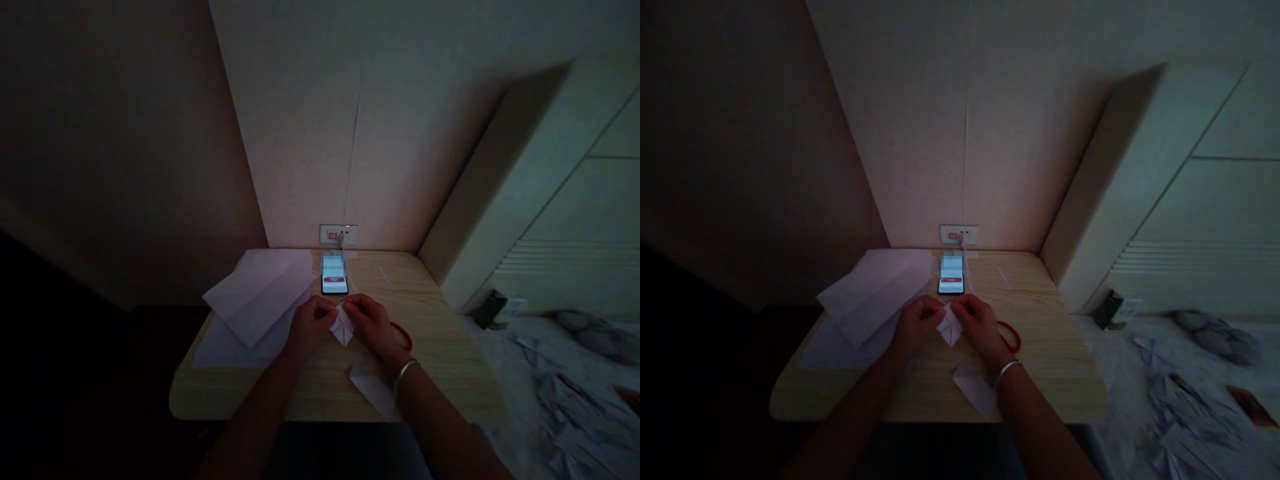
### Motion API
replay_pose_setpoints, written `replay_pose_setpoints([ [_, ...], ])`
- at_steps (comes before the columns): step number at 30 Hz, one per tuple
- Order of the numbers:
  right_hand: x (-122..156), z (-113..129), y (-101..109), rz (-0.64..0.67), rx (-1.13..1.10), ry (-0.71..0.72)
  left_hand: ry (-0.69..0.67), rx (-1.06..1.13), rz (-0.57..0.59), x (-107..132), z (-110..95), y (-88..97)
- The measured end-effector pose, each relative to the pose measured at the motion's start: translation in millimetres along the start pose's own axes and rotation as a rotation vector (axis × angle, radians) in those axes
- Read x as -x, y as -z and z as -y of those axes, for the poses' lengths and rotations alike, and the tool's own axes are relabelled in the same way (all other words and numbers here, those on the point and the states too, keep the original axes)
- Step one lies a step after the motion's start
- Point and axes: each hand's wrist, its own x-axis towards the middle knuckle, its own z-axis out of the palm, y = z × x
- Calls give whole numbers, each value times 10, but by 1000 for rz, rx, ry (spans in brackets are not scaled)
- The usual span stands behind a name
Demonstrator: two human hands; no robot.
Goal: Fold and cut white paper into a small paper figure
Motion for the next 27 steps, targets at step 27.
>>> replay_pose_setpoints([
  [27, -7, -18, -19, -7, 128, 28, 159, 67, 26, 3, -56, 0],
])
